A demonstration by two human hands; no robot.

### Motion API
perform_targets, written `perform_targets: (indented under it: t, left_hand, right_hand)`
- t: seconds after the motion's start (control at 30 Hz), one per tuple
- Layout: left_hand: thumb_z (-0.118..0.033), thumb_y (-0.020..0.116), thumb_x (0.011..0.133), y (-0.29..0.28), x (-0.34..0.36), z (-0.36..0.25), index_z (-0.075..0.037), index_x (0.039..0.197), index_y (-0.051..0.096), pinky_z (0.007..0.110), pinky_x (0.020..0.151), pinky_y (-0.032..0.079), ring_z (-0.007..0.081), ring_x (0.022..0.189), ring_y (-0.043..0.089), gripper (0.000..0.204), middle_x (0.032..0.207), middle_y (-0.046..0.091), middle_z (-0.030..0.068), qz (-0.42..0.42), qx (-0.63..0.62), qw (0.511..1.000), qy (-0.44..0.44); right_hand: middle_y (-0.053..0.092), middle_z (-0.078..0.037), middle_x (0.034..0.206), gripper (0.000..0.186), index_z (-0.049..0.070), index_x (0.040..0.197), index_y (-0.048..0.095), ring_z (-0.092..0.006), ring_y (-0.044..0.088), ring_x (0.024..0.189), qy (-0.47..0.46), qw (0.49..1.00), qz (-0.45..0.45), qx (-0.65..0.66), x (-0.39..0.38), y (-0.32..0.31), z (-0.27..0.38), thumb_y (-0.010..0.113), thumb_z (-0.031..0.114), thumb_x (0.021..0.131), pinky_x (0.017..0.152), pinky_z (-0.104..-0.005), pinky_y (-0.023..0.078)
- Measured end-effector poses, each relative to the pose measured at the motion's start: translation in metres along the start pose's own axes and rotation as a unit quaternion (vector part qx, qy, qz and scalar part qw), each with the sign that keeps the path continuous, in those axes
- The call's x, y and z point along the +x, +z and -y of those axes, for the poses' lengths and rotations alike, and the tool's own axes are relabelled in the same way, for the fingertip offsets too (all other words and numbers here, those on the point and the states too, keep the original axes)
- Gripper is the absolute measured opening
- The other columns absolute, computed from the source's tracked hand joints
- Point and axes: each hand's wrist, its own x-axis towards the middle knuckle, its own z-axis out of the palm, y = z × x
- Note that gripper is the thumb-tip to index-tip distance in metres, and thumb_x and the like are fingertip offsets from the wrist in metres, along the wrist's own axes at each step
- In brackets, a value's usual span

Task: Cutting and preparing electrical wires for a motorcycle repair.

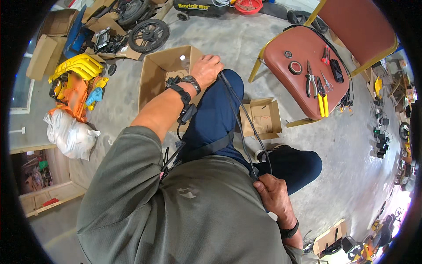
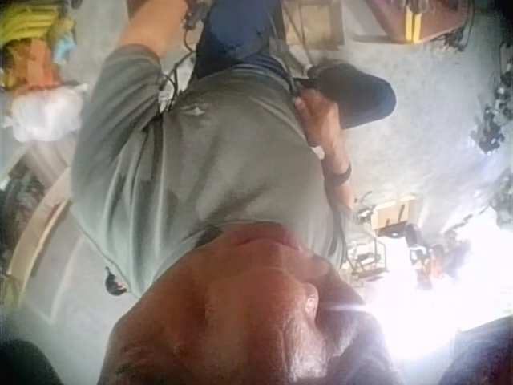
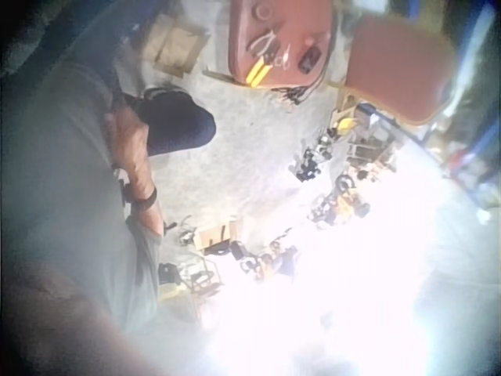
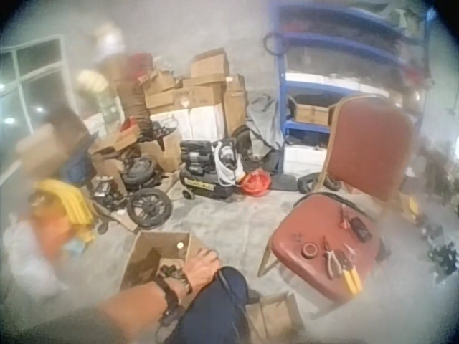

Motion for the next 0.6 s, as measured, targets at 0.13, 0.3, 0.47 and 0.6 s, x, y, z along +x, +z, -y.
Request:
perform_targets:
  t: [0.13,0.3,0.47,0.6]
  left_hand:
    - [-0.011,0.059,0.074,0.000,-0.003,0.000,-0.013,0.084,0.065,0.039,0.082,0.045,0.0250,0.097,0.056,0.012,0.090,0.055,0.0039,0.008,0.008,1.000,-0.010]
    - [-0.010,0.058,0.074,0.006,-0.002,0.001,-0.013,0.083,0.065,0.040,0.079,0.046,0.0256,0.094,0.057,0.012,0.089,0.055,0.0039,0.017,0.005,1.000,-0.022]
    - [-0.010,0.061,0.075,-0.001,0.002,-0.003,-0.011,0.085,0.063,0.041,0.079,0.047,0.0278,0.091,0.058,0.010,0.091,0.057,0.0050,0.051,-0.020,0.997,-0.045]
    - [-0.011,0.061,0.075,0.003,0.005,-0.010,-0.012,0.084,0.065,0.040,0.075,0.047,0.0263,0.090,0.057,0.009,0.087,0.055,0.0039,0.015,-0.056,0.997,-0.040]
  right_hand:
    - [0.055,-0.013,0.068,0.017,0.000,0.080,0.059,-0.0285,0.057,0.057,-0.016,1.000,0.000,-0.019,0.000,0.001,0.004,0.065,0.014,0.088,0.051,-0.0362,0.044]
    - [0.054,-0.011,0.067,0.017,0.001,0.079,0.057,-0.0266,0.056,0.055,-0.030,0.998,-0.005,-0.052,-0.003,0.001,0.005,0.065,0.014,0.088,0.050,-0.0362,0.044]
    - [0.053,-0.012,0.068,0.017,0.000,0.079,0.057,-0.0287,0.057,0.057,-0.032,0.998,-0.017,-0.056,-0.006,0.003,0.007,0.066,0.013,0.087,0.051,-0.0367,0.044]
    - [0.054,-0.013,0.069,0.015,-0.001,0.083,0.058,-0.0315,0.057,0.060,-0.025,0.998,-0.028,-0.048,-0.015,0.003,0.006,0.066,0.012,0.086,0.053,-0.0378,0.045]
